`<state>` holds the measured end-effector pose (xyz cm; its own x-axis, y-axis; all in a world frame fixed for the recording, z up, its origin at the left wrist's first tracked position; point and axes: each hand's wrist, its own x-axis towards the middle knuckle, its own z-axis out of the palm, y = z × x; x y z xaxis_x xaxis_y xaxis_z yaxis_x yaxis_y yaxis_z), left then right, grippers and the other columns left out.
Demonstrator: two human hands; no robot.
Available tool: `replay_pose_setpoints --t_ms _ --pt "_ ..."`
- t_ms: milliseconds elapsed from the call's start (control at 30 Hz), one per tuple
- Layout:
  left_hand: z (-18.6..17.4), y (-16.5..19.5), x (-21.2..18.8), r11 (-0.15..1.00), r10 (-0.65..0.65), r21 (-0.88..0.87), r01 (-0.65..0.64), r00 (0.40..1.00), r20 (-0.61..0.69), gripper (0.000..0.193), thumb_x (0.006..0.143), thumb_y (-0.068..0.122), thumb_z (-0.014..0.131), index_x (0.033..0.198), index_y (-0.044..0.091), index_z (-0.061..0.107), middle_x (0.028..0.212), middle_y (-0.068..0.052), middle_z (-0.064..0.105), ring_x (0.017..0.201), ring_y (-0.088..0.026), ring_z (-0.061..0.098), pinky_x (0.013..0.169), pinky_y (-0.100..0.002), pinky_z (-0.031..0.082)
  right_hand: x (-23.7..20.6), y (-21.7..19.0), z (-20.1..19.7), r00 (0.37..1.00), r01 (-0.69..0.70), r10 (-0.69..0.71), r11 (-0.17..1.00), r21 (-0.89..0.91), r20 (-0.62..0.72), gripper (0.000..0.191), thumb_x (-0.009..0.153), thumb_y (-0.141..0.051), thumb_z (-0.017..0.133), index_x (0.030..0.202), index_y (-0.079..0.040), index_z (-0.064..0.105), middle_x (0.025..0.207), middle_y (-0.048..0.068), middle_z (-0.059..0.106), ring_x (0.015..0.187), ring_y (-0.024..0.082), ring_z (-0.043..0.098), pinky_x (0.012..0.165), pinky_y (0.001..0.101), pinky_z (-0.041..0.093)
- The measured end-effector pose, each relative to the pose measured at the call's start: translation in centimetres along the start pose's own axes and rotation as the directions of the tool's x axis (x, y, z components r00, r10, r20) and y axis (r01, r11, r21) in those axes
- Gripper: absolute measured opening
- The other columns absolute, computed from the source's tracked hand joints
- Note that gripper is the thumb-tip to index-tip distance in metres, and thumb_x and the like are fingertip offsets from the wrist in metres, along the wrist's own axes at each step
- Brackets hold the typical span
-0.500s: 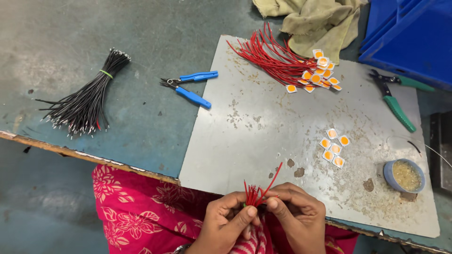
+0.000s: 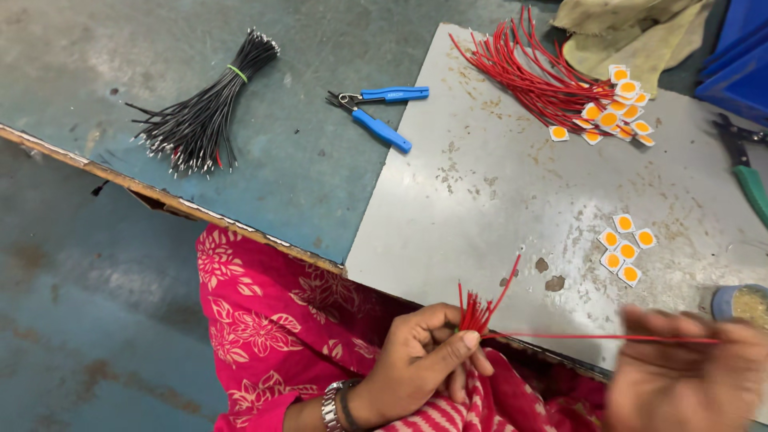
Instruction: The person sits on the floor and solders red wires to small square LED modules. They repeatedly dip wire ends into a small container of paste, place the wires on the LED pads, and use a soldering iron to attach them. Completed units are set aside on the table.
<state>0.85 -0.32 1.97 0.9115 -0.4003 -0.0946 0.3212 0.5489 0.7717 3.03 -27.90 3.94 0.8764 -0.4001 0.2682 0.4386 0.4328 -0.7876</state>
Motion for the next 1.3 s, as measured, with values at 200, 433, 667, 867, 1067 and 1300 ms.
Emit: replay_pose_setpoints --t_ms 200,433,667,867,1067,1300 --pt "0.1 0.8 0.5 1.000 0.001 0.004 -0.001 1.000 -0.010 0.020 0.110 0.012 0.054 0.113 -0.006 0.059 0.090 -0.016 0.075 0.051 -0.004 0.055 0.048 -0.019 0.042 1.8 -2.5 -2.7 0.996 -0.073 0.067 0.994 -0.085 -0.066 0.009 0.105 -0.011 0.064 0.101 -0.003 0.067 0.091 0.005 0.068 0.079 0.014 0.060 0.075 0.0315 0.048" --pt "1.1 0.3 1.1 0.997 -0.027 0.068 0.029 0.999 -0.039 0.019 0.108 0.014 0.057 0.111 -0.005 0.061 0.086 -0.015 0.075 0.047 -0.004 0.053 0.044 -0.019 0.040 -4.4 1.4 2.7 0.962 -0.172 0.269 0.736 -0.655 0.050 0.007 0.095 -0.002 0.066 0.098 0.001 0.071 0.081 -0.001 0.064 0.065 0.005 0.049 0.059 0.0195 0.038" --pt "1.1 -0.1 1.0 0.996 -0.028 0.088 0.034 0.997 -0.070 0.018 0.107 0.014 0.059 0.112 -0.002 0.061 0.083 -0.016 0.075 0.046 -0.005 0.055 0.043 -0.020 0.041 -4.3 2.1 8.2 0.960 0.024 0.220 0.555 -0.832 0.174 0.018 0.084 -0.005 0.082 0.100 0.001 0.077 0.071 -0.003 0.058 0.064 0.002 0.044 0.057 0.0178 0.034" --pt "1.3 -0.4 1.0 0.997 -0.027 0.068 0.030 0.999 -0.038 0.019 0.107 0.016 0.059 0.114 -0.001 0.062 0.083 -0.014 0.075 0.046 -0.004 0.054 0.044 -0.019 0.042 -4.2 2.3 8.7 0.955 -0.040 0.265 0.564 -0.825 0.135 0.014 0.084 -0.007 0.081 0.095 0.002 0.077 0.071 -0.003 0.063 0.060 0.002 0.045 0.053 0.0181 0.034" --pt "1.2 -0.3 1.0 0.997 -0.026 0.075 0.028 0.999 -0.025 0.018 0.107 0.016 0.059 0.114 -0.001 0.061 0.083 -0.015 0.075 0.046 -0.003 0.053 0.043 -0.019 0.041 -3.8 2.8 7.1 0.927 -0.107 0.341 0.641 -0.760 0.157 0.010 0.089 -0.007 0.076 0.091 0.003 0.076 0.075 0.001 0.071 0.067 0.004 0.056 0.060 0.0191 0.044" --pt "1.7 0.0 1.3 0.999 -0.013 0.042 0.012 1.000 0.010 0.019 0.107 0.016 0.059 0.115 -0.002 0.060 0.083 -0.014 0.075 0.046 -0.004 0.054 0.044 -0.019 0.042 -3.0 3.1 5.5 0.831 -0.457 0.549 0.763 -0.457 0.086 0.016 0.094 -0.008 0.067 0.096 0.008 0.069 0.082 0.008 0.073 0.071 0.010 0.062 0.064 0.0255 0.051"
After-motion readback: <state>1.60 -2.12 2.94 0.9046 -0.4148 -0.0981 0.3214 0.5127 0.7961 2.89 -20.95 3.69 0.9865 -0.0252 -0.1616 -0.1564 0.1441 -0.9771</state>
